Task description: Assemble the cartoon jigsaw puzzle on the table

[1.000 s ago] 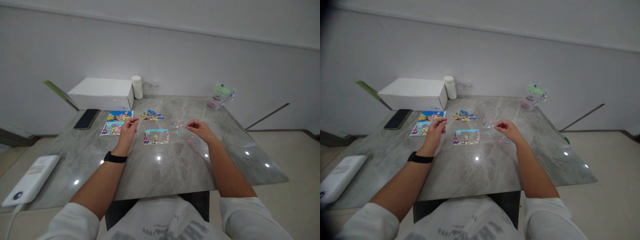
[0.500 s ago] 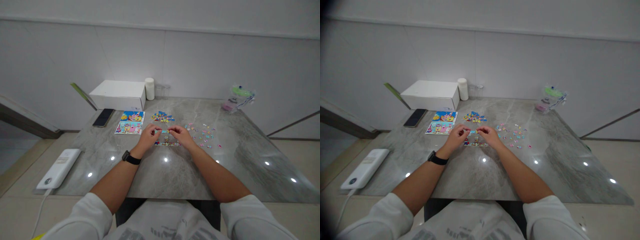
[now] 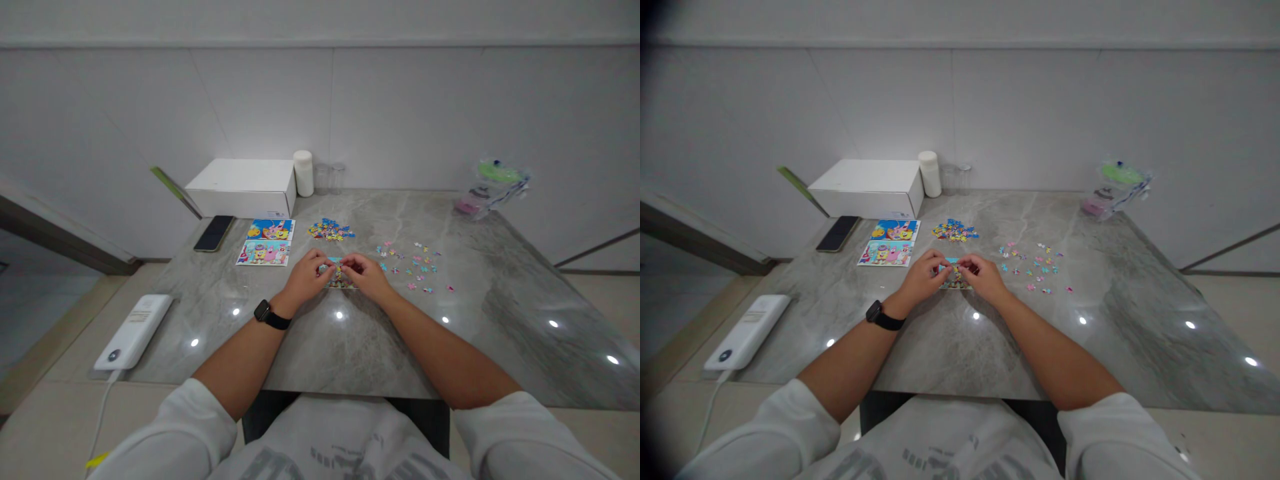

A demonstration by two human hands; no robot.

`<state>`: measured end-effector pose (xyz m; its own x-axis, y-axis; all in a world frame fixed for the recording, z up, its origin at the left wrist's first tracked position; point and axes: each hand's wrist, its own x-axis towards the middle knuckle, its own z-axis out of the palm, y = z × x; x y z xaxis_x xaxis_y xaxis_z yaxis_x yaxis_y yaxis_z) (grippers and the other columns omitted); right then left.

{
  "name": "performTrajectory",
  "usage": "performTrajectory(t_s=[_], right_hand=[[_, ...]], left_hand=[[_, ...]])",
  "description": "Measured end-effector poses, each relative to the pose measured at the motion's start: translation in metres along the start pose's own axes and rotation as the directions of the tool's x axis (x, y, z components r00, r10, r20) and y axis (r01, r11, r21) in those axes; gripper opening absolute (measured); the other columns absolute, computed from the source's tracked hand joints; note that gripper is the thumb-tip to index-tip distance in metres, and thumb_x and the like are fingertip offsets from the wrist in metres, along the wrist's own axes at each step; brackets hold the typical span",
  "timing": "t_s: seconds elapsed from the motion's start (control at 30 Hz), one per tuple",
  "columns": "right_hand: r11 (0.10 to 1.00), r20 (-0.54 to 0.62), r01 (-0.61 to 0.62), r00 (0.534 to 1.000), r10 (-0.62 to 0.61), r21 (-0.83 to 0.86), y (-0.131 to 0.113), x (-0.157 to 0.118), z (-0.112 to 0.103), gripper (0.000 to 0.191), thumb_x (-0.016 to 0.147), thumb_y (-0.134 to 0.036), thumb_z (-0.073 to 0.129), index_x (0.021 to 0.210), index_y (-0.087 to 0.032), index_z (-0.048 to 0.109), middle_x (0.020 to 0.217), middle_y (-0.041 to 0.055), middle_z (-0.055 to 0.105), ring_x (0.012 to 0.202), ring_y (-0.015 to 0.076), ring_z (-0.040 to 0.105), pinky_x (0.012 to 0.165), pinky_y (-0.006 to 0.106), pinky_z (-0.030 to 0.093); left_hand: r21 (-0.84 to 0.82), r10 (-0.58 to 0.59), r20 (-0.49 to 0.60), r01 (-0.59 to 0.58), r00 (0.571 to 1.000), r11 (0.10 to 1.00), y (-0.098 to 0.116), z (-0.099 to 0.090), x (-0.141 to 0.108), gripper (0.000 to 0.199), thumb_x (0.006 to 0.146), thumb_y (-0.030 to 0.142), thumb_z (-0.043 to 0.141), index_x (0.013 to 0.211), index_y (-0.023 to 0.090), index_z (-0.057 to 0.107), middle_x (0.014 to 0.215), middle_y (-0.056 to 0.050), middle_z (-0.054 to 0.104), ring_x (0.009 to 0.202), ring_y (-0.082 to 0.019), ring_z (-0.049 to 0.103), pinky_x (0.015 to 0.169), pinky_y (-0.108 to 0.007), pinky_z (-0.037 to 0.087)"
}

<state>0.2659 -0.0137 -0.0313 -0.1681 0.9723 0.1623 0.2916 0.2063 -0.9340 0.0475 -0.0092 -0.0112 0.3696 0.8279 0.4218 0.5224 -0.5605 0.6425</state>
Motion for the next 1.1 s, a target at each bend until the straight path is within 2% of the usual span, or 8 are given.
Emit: performTrajectory(t_s=[0.17,0.33,0.47,0.6,0.77,1.1], right_hand=[[0.997,0.002,0.032,0.999,-0.032,-0.065,0.001,-0.002,0.003,0.027,0.089,-0.043,0.07,0.106,-0.023,0.076,0.088,0.0025,0.077,0.076,0.0183,0.068,0.073,0.031,0.052],[0.981,-0.011,0.114,0.993,-0.117,-0.154,0.003,-0.001,0.002,0.024,0.093,-0.037,0.066,0.108,-0.022,0.077,0.09,0.0033,0.078,0.076,0.0179,0.068,0.073,0.03,0.052],[0.918,-0.062,0.2,0.97,-0.235,-0.342,0.002,0.0,-0.007,0.021,0.096,-0.024,0.06,0.11,-0.022,0.076,0.1,0.0056,0.077,0.081,0.0179,0.067,0.078,0.031,0.052],[0.831,0.008,0.27,0.953,-0.304,-0.486,0.003,-0.001,-0.013,0.021,0.098,-0.018,0.059,0.11,-0.022,0.075,0.102,0.0069,0.074,0.084,0.0186,0.065,0.085,0.032,0.051],[0.773,0.061,0.265,0.957,-0.283,-0.576,0.005,-0.002,-0.011,0.02,0.098,-0.016,0.06,0.109,-0.02,0.075,0.101,0.0073,0.074,0.087,0.0194,0.065,0.086,0.031,0.049],[0.758,0.116,0.266,0.962,-0.246,-0.596,0.003,-0.004,-0.01,0.02,0.099,-0.016,0.06,0.109,-0.022,0.076,0.105,0.0074,0.074,0.097,0.0206,0.067,0.088,0.031,0.049]], left_hand=[[-0.018,0.01,-0.002,-0.01,1.0,1.0,0.0,0.0,0.0,0.009,0.097,0.025,0.07,0.099,0.021,0.077,0.102,-0.004,0.064,0.094,-0.018,0.064,0.086,-0.032,0.053],[0.008,0.003,0.018,-0.003,1.0,1.0,-0.004,0.001,0.001,0.006,0.096,0.023,0.07,0.096,0.021,0.076,0.104,-0.004,0.064,0.097,-0.018,0.065,0.09,-0.032,0.054],[0.076,-0.021,0.003,0.02,1.0,0.997,-0.009,0.001,0.002,0.008,0.095,0.025,0.069,0.094,0.022,0.077,0.108,-0.005,0.066,0.105,-0.021,0.065,0.097,-0.037,0.053],[0.188,-0.051,0.025,0.045,0.998,0.981,-0.012,0.0,0.003,0.01,0.094,0.029,0.072,0.094,0.024,0.081,0.113,-0.006,0.069,0.11,-0.025,0.063,0.103,-0.044,0.05],[0.26,-0.1,0.077,0.077,0.992,0.963,-0.011,0.004,0.001,0.013,0.095,0.034,0.072,0.094,0.026,0.083,0.116,-0.006,0.07,0.113,-0.027,0.062,0.104,-0.046,0.048],[0.311,-0.127,0.128,0.082,0.984,0.947,-0.012,0.009,-0.001,0.017,0.096,0.037,0.07,0.094,0.028,0.084,0.117,-0.006,0.07,0.111,-0.026,0.061,0.102,-0.046,0.047]])
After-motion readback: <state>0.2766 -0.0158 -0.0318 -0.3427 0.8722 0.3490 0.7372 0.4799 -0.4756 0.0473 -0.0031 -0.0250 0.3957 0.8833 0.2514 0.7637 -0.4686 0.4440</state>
